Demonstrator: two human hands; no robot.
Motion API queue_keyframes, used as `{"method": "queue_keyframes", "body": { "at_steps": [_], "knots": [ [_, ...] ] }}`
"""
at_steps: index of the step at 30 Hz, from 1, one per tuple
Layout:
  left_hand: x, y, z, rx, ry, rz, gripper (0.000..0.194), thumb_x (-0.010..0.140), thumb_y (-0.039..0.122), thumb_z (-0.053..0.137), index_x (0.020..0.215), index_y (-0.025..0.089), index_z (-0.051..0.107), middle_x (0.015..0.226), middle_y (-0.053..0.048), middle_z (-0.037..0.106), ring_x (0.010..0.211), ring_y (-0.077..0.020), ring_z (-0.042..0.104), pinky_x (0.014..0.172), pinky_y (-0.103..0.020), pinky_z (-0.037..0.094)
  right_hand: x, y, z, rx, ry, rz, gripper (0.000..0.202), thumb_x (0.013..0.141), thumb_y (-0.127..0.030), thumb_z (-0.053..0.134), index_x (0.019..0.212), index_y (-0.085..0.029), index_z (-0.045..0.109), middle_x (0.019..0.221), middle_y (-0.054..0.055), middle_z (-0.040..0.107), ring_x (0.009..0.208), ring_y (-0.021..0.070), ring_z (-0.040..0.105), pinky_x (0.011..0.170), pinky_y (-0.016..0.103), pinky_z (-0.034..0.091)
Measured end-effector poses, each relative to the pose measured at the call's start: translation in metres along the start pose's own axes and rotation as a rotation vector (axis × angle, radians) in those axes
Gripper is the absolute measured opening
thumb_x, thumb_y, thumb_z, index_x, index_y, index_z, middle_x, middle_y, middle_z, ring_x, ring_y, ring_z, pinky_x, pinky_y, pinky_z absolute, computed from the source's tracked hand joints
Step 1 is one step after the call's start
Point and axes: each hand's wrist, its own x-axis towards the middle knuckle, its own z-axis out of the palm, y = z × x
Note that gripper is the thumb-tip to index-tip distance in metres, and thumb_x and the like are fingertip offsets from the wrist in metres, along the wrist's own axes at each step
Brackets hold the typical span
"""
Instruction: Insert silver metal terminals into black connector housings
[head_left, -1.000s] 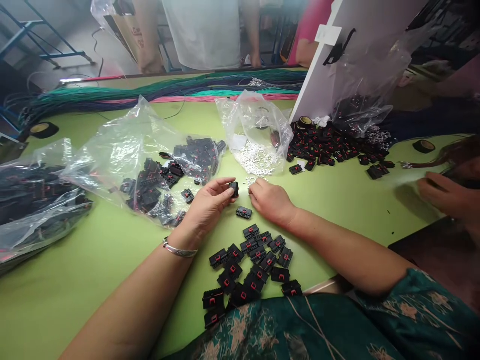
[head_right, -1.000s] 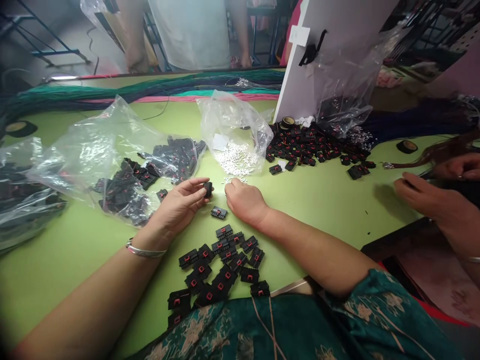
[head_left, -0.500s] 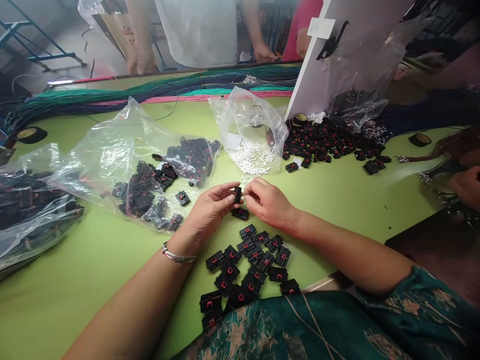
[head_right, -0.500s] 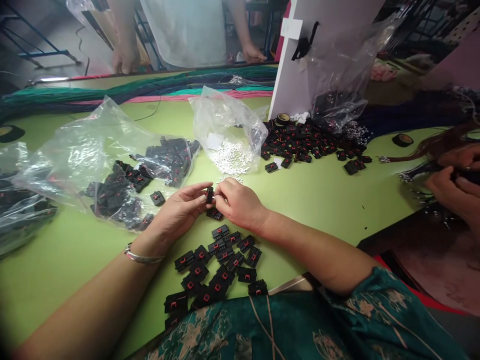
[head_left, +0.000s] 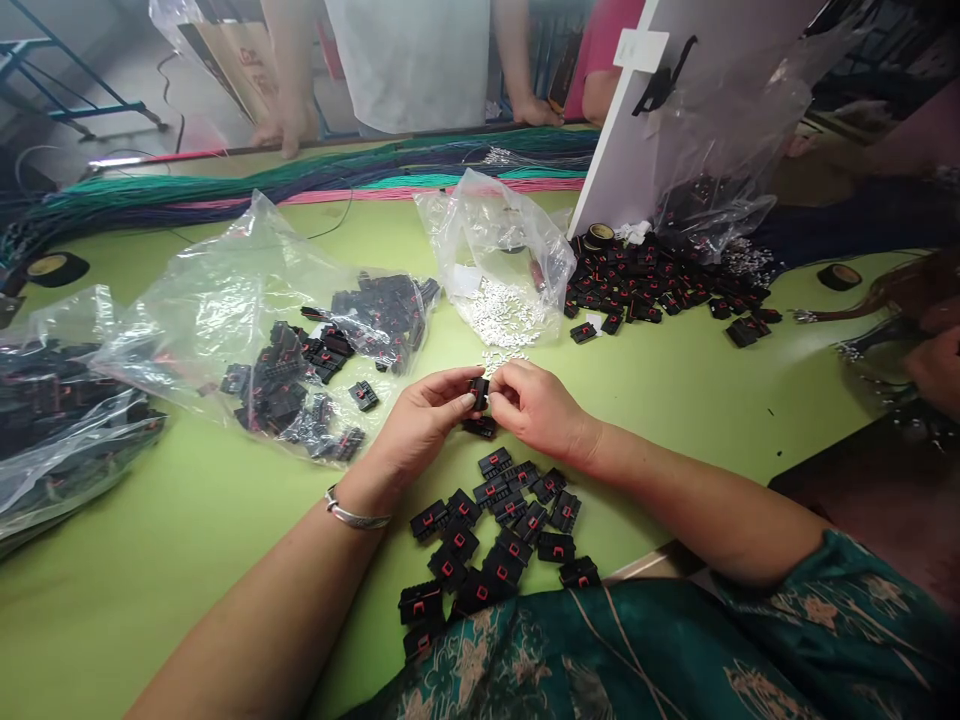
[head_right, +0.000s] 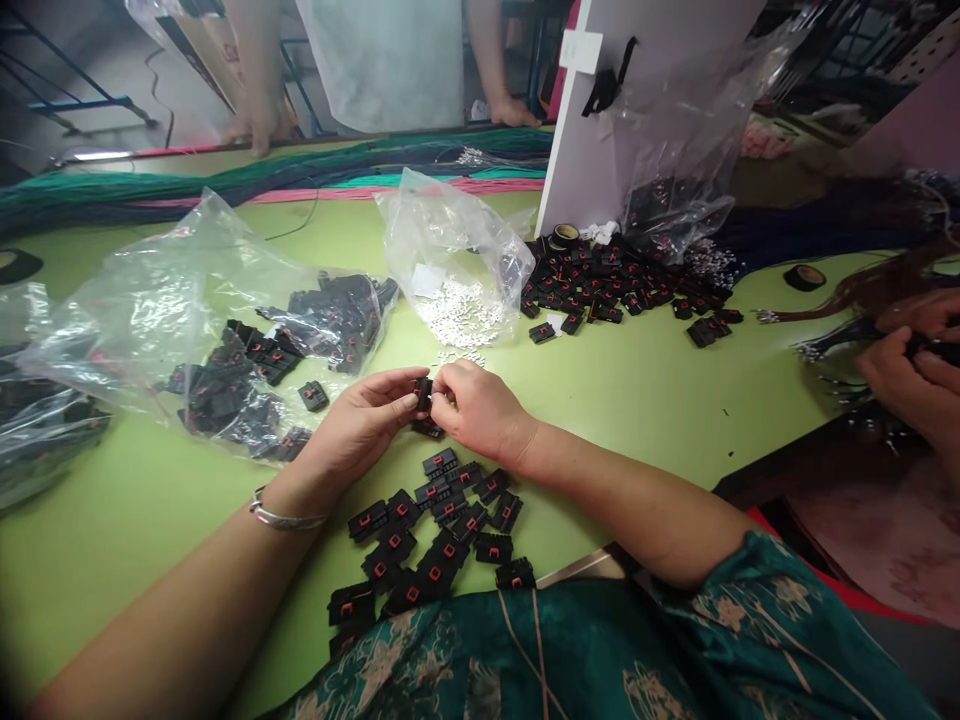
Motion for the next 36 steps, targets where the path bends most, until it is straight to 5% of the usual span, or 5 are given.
{"method": "queue_keyframes", "body": {
  "at_steps": [10,18,23,28,36],
  "knots": [
    [-0.005,0.004,0.008,0.234,0.095,0.093,0.032,0.067,0.023,0.084,0.098,0.019,0.078,0.100,-0.008,0.076,0.087,-0.0190,0.068,0.083,-0.031,0.055,0.003,0.004,0.007,0.213,-0.004,0.218,0.010,0.076,-0.018,0.055,0.066,-0.018,0.052,0.063,-0.003,0.053,0.059,0.0099,0.046,0.059,0.024,0.037],
    [-0.004,0.005,0.005,-0.086,-0.028,-0.051,0.035,0.063,0.018,0.086,0.097,0.018,0.076,0.083,-0.004,0.074,0.067,-0.0122,0.067,0.068,-0.024,0.058,0.004,-0.003,0.001,0.553,-0.107,0.455,0.020,0.077,-0.031,0.062,0.070,-0.020,0.046,0.055,-0.009,0.042,0.039,0.0053,0.035,0.040,0.021,0.030],
    [0.000,0.009,0.003,-0.157,0.031,0.019,0.035,0.065,0.017,0.086,0.097,0.018,0.074,0.083,-0.002,0.071,0.073,-0.0110,0.068,0.070,-0.020,0.056,0.012,0.009,-0.017,0.590,-0.071,0.401,0.025,0.080,-0.041,0.065,0.076,-0.019,0.053,0.060,-0.007,0.048,0.042,0.0063,0.037,0.040,0.022,0.030],
    [0.006,0.004,-0.004,-0.076,0.129,0.078,0.037,0.066,0.021,0.085,0.100,0.018,0.071,0.086,-0.002,0.070,0.076,-0.0126,0.068,0.075,-0.026,0.058,0.017,0.032,-0.025,0.153,0.121,0.238,0.005,0.081,-0.017,0.059,0.077,-0.016,0.062,0.077,0.001,0.063,0.063,0.0106,0.051,0.065,0.026,0.042],
    [-0.001,0.002,0.003,0.206,0.093,0.046,0.037,0.070,0.029,0.082,0.102,0.016,0.070,0.087,-0.004,0.069,0.073,-0.0154,0.069,0.068,-0.028,0.059,0.011,0.029,-0.010,-0.382,-0.094,0.069,0.019,0.091,-0.015,0.051,0.097,-0.018,0.068,0.099,0.007,0.063,0.087,0.0173,0.055,0.072,0.028,0.038]
  ]
}}
